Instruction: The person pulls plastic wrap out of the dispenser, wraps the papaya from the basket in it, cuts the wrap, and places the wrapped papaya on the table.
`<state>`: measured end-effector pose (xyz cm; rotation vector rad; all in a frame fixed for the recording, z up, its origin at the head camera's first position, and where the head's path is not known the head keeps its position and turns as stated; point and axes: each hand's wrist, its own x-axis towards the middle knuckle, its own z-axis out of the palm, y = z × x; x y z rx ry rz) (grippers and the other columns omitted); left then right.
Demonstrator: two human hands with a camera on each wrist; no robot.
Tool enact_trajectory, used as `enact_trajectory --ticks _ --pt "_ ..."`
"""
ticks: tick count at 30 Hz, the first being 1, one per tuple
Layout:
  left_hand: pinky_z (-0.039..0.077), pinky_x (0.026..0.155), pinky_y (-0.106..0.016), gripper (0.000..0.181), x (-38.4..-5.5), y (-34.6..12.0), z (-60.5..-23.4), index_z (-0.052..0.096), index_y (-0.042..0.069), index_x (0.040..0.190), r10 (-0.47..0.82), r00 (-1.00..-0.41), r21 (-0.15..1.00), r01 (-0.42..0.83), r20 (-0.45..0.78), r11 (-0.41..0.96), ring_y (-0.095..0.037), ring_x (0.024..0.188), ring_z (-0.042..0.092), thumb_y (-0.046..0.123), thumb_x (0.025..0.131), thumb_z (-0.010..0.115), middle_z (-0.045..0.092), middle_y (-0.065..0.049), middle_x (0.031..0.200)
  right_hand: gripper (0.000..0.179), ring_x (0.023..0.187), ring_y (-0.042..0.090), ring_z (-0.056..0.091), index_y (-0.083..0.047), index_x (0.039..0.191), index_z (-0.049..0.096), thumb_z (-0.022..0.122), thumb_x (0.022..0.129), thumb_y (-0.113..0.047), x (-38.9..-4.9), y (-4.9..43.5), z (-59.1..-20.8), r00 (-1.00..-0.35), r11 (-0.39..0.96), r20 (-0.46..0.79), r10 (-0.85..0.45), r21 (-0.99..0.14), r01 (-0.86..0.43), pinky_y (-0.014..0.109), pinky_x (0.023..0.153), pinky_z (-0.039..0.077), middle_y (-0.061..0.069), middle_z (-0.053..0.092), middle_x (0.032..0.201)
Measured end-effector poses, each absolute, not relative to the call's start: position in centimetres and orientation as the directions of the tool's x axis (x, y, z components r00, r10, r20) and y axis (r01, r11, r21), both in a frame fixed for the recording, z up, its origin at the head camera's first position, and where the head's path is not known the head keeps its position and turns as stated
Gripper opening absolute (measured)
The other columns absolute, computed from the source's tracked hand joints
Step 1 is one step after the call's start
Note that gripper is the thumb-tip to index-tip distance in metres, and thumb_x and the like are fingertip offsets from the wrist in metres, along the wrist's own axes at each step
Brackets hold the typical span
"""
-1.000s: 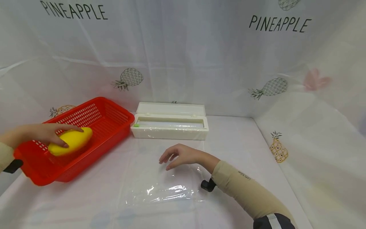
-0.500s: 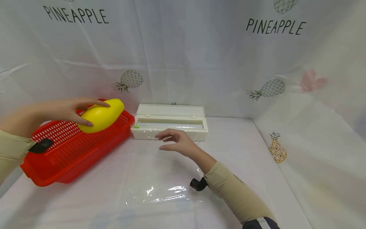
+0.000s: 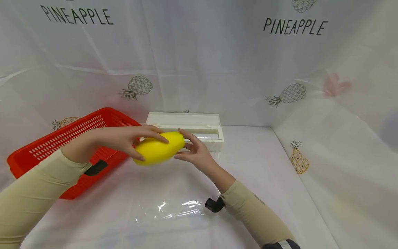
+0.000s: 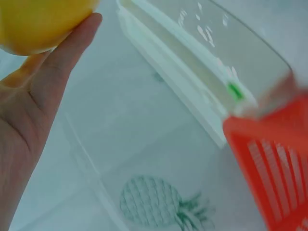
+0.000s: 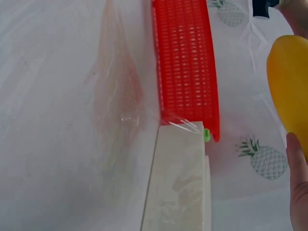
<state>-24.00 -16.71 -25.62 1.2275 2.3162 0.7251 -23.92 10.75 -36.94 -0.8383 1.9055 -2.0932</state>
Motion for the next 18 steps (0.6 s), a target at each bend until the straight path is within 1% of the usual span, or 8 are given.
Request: enact_trajectory --ticks 4,7,8,10,14,16,18 --pt "0.048 0.094 -0.037 0.062 -24.2 -15.4 -27.0 0.052 0.028 0.141 0.869 -0.492 0.624 0.666 -0.044 0.409 -0.025 0.131 0.038 0.011 0.086 0.073 0.035 -0.003 0.152 0.074 0.118 0.033 0.055 -0.010 0.149 0.039 0.070 0.085 0.008 -23.7 11.7 -37.2 -0.847 -0.145 0.261 -0.463 -0.965 -0.218 0.038 0.088 0.053 0.008 0.038 0.147" --pt "0.048 0.095 -0.037 0.061 -24.4 -14.8 -28.2 0.054 0.024 0.140 0.863 -0.503 0.633 0.680 0.035 0.371 -0.024 0.131 0.040 0.009 0.084 0.074 0.038 -0.003 0.150 0.069 0.115 0.031 0.057 -0.008 0.145 0.043 0.072 0.084 0.007 -23.6 12.5 -37.6 -0.857 -0.149 0.278 -0.433 -0.960 -0.236 0.038 0.088 0.053 0.007 0.039 0.147" --pt "0.049 0.095 -0.037 0.061 -24.4 -14.6 -28.6 0.054 0.023 0.140 0.855 -0.515 0.642 0.676 0.061 0.361 -0.024 0.130 0.041 0.010 0.084 0.074 0.040 -0.002 0.149 0.068 0.113 0.030 0.058 -0.007 0.144 0.044 0.073 0.083 0.006 -23.6 12.8 -37.7 -0.858 -0.151 0.289 -0.424 -0.957 -0.247 0.038 0.087 0.053 0.008 0.040 0.146" --pt "0.049 0.095 -0.038 0.061 -24.4 -14.3 -29.5 0.054 0.022 0.140 0.825 -0.555 0.672 0.650 0.103 0.354 -0.023 0.127 0.045 0.012 0.083 0.076 0.044 -0.001 0.146 0.065 0.111 0.028 0.060 -0.009 0.140 0.047 0.073 0.082 0.007 -23.5 13.2 -38.0 -0.865 -0.163 0.299 -0.403 -0.954 -0.254 0.038 0.087 0.053 0.009 0.042 0.143" --pt "0.050 0.093 -0.039 0.064 -24.4 -13.8 -31.3 0.051 0.022 0.141 0.726 -0.674 0.760 0.542 0.138 0.358 -0.022 0.116 0.052 0.019 0.083 0.078 0.049 0.002 0.140 0.063 0.113 0.026 0.058 -0.009 0.135 0.049 0.074 0.080 0.010 -23.6 13.9 -38.6 -0.886 -0.185 0.304 -0.350 -0.950 -0.252 0.037 0.088 0.053 0.012 0.044 0.139" --pt "0.050 0.093 -0.040 0.065 -24.5 -13.5 -32.4 0.049 0.023 0.143 0.673 -0.727 0.793 0.488 0.136 0.366 -0.023 0.115 0.051 0.021 0.084 0.078 0.048 0.002 0.140 0.060 0.115 0.025 0.058 -0.009 0.132 0.050 0.075 0.080 0.008 -23.7 14.1 -38.8 -0.900 -0.167 0.288 -0.326 -0.955 -0.245 0.036 0.088 0.053 0.012 0.045 0.138" --pt "0.049 0.095 -0.043 0.066 -24.6 -13.3 -33.5 0.048 0.024 0.144 0.620 -0.774 0.811 0.442 0.128 0.384 -0.024 0.118 0.049 0.023 0.085 0.078 0.047 0.001 0.141 0.059 0.117 0.027 0.057 -0.008 0.130 0.049 0.076 0.080 0.007 -23.9 14.3 -39.2 -0.912 -0.141 0.260 -0.318 -0.964 -0.226 0.036 0.089 0.052 0.012 0.045 0.138"
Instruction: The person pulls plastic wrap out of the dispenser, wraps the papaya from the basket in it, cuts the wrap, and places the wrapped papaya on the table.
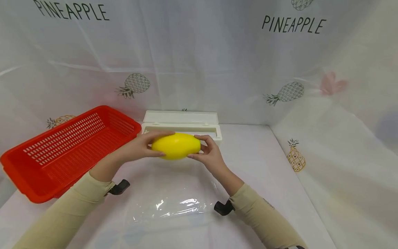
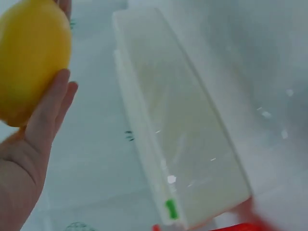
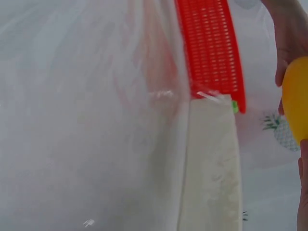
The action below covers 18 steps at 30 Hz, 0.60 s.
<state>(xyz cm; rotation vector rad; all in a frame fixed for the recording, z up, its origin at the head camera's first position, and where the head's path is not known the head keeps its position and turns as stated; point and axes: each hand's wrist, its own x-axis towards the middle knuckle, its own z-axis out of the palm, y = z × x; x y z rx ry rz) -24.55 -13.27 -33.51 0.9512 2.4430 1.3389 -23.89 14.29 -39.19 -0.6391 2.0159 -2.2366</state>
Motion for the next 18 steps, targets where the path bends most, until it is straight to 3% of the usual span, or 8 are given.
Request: enact_trajectory --ticks 5,10,14,18 --pt "0.044 0.101 -0.047 0.066 -24.8 -12.9 -36.3 0.052 0.025 0.141 0.507 -0.857 0.807 0.365 0.097 0.463 -0.026 0.125 0.048 0.027 0.082 0.080 0.049 0.000 0.141 0.058 0.120 0.031 0.054 -0.003 0.131 0.049 0.075 0.080 0.007 -24.8 14.9 -40.7 -0.924 0.002 0.178 -0.340 -0.982 -0.190 0.034 0.087 0.053 0.013 0.047 0.138" --pt "0.044 0.100 -0.047 0.067 -25.0 -12.6 -38.9 0.055 0.018 0.139 0.488 -0.868 0.786 0.363 0.089 0.501 -0.029 0.125 0.049 0.022 0.078 0.084 0.052 -0.005 0.140 0.053 0.119 0.035 0.054 -0.002 0.129 0.054 0.076 0.081 0.003 -25.4 15.7 -42.4 -0.915 0.195 0.115 -0.386 -0.960 -0.202 0.035 0.089 0.053 0.015 0.052 0.133" --pt "0.046 0.099 -0.046 0.067 -25.2 -12.2 -40.4 0.057 0.018 0.137 0.472 -0.880 0.784 0.329 0.052 0.526 -0.028 0.122 0.050 0.020 0.076 0.085 0.053 -0.004 0.139 0.051 0.116 0.036 0.056 -0.001 0.127 0.056 0.079 0.081 -0.002 -25.9 16.1 -43.4 -0.897 0.295 0.088 -0.433 -0.926 -0.233 0.041 0.094 0.050 0.016 0.056 0.130" --pt "0.045 0.099 -0.046 0.067 -25.3 -11.7 -41.3 0.058 0.020 0.136 0.471 -0.882 0.776 0.305 0.012 0.552 -0.028 0.121 0.051 0.020 0.075 0.086 0.054 -0.004 0.138 0.053 0.114 0.035 0.058 0.000 0.126 0.057 0.081 0.079 -0.004 -26.1 16.5 -44.1 -0.890 0.352 0.047 -0.453 -0.908 -0.227 0.039 0.092 0.051 0.015 0.057 0.129"
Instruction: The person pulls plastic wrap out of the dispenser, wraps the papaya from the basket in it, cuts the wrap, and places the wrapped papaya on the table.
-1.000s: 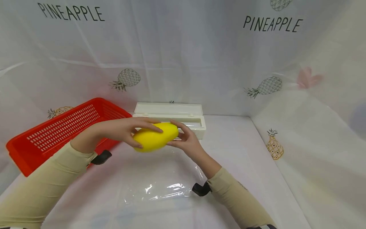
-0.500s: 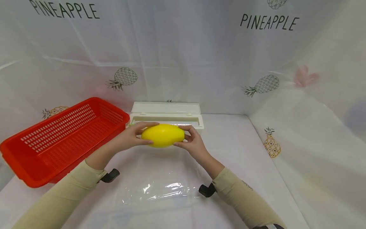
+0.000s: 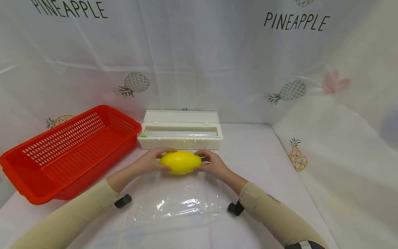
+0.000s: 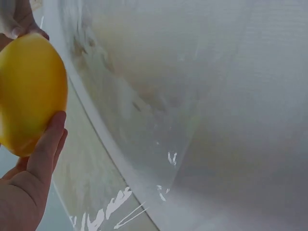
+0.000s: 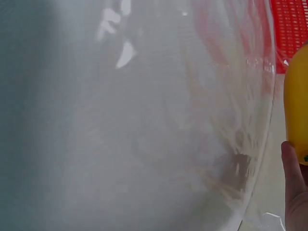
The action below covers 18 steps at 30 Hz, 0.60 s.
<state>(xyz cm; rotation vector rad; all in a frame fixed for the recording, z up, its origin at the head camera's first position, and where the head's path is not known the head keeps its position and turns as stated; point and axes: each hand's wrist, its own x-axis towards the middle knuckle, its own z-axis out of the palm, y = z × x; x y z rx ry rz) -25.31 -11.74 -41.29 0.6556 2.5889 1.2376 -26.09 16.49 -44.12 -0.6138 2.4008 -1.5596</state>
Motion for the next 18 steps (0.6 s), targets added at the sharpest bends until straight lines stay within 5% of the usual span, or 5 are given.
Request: enact_trajectory --ticks 18 --pt "0.036 0.106 -0.051 0.072 -25.4 -11.0 -42.7 0.057 0.021 0.135 0.465 -0.883 0.761 0.258 -0.065 0.596 -0.027 0.124 0.048 0.014 0.071 0.088 0.054 -0.001 0.137 0.056 0.119 0.034 0.054 -0.005 0.127 0.054 0.081 0.078 -0.005 -25.8 16.6 -45.4 -0.876 0.379 -0.032 -0.482 -0.909 -0.175 0.034 0.091 0.052 0.011 0.055 0.128"
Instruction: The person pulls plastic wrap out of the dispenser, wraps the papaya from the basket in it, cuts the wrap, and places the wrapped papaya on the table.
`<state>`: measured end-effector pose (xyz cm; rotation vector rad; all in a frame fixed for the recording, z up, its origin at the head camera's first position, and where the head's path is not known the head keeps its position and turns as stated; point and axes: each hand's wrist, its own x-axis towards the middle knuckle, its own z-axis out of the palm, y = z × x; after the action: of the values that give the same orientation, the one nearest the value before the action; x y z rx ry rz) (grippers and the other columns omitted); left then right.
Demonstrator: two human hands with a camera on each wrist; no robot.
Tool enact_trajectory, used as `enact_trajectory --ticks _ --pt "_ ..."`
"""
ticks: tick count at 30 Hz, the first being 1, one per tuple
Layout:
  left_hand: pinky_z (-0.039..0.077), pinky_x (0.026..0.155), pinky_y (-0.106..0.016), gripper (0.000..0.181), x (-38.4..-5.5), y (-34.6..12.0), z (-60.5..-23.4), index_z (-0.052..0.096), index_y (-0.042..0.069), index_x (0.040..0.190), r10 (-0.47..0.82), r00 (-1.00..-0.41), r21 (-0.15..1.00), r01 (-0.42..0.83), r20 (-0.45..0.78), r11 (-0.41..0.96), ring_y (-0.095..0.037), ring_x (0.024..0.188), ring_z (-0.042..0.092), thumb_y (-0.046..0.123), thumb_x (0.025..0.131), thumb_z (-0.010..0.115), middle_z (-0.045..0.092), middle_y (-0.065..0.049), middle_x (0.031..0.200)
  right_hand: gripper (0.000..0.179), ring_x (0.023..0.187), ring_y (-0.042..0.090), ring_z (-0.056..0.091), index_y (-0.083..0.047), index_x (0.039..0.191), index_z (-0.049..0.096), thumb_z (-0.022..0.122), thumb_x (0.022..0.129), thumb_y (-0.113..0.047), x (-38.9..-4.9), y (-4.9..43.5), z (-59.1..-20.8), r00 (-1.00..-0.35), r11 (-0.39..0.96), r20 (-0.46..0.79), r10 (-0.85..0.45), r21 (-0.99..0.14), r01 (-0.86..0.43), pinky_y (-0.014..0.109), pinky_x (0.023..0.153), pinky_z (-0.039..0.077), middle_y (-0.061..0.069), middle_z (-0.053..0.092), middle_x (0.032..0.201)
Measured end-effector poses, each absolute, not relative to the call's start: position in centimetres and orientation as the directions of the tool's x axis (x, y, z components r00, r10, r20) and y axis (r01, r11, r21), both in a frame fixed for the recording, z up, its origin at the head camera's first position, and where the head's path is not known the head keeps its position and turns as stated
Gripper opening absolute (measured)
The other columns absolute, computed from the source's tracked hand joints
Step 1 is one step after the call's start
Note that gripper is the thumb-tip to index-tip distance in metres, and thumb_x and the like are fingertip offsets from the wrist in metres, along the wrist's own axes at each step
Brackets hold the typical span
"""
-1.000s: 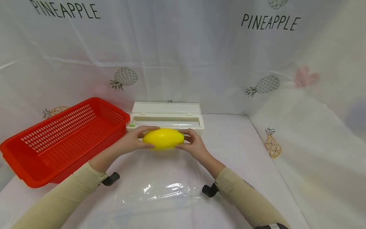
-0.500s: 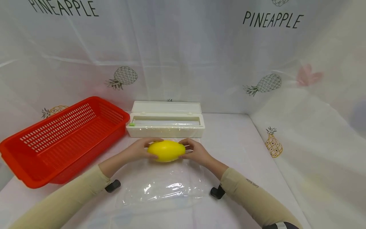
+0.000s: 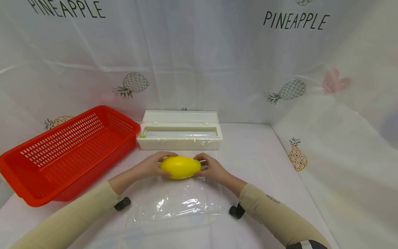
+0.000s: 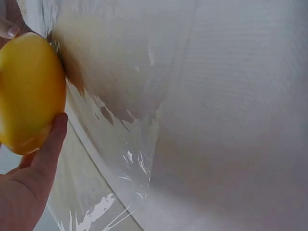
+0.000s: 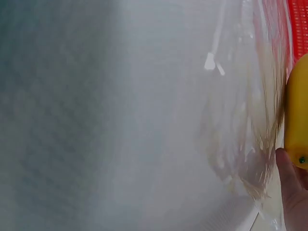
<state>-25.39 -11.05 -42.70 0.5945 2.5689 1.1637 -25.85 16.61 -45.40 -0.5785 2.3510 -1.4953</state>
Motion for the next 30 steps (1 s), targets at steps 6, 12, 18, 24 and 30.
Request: enact_trajectory --ticks 6,12,18,24,30 --pt "0.034 0.109 -0.049 0.075 -25.1 -11.3 -42.5 0.054 0.015 0.137 0.507 -0.862 0.737 0.323 -0.030 0.593 -0.028 0.126 0.047 0.014 0.071 0.088 0.054 -0.004 0.136 0.056 0.121 0.031 0.052 -0.008 0.128 0.055 0.082 0.078 -0.008 -25.4 16.9 -44.8 -0.876 0.411 -0.010 -0.482 -0.886 -0.216 0.040 0.097 0.049 0.008 0.055 0.130" --pt "0.047 0.097 -0.047 0.077 -24.5 -12.2 -41.8 0.051 0.015 0.140 0.472 -0.880 0.751 0.273 -0.058 0.601 -0.033 0.124 0.049 0.016 0.072 0.088 0.047 -0.009 0.141 0.057 0.121 0.034 0.052 -0.005 0.130 0.055 0.081 0.079 -0.007 -24.8 17.7 -44.1 -0.873 0.443 0.035 -0.487 -0.851 -0.281 0.046 0.098 0.046 0.011 0.053 0.133" --pt "0.051 0.092 -0.046 0.069 -22.6 -13.9 -40.8 0.056 0.012 0.133 0.447 -0.893 0.701 0.346 0.043 0.624 -0.033 0.114 0.053 0.015 0.072 0.088 0.052 -0.012 0.131 0.055 0.116 0.034 0.055 -0.003 0.128 0.055 0.081 0.080 -0.009 -23.5 19.5 -42.8 -0.850 0.479 0.071 -0.523 -0.800 -0.361 0.047 0.096 0.048 0.012 0.055 0.130" --pt "0.051 0.090 -0.046 0.055 -19.4 -14.9 -40.0 0.062 0.012 0.121 0.497 -0.865 0.679 0.402 0.063 0.614 -0.027 0.103 0.057 0.015 0.072 0.087 0.062 -0.008 0.115 0.052 0.113 0.031 0.057 -0.003 0.125 0.058 0.081 0.080 -0.012 -22.1 21.0 -42.2 -0.808 0.474 0.060 -0.586 -0.783 -0.402 0.049 0.096 0.048 0.012 0.059 0.125" --pt "0.052 0.085 -0.035 0.044 -17.2 -16.0 -41.1 0.066 0.013 0.109 0.633 -0.774 0.628 0.484 -0.018 0.609 -0.018 0.093 0.058 0.020 0.071 0.088 0.063 0.003 0.099 0.044 0.106 0.022 0.058 -0.010 0.119 0.062 0.082 0.080 -0.016 -20.6 22.2 -42.5 -0.743 0.510 -0.050 -0.667 -0.758 -0.407 0.044 0.095 0.048 0.000 0.066 0.112"
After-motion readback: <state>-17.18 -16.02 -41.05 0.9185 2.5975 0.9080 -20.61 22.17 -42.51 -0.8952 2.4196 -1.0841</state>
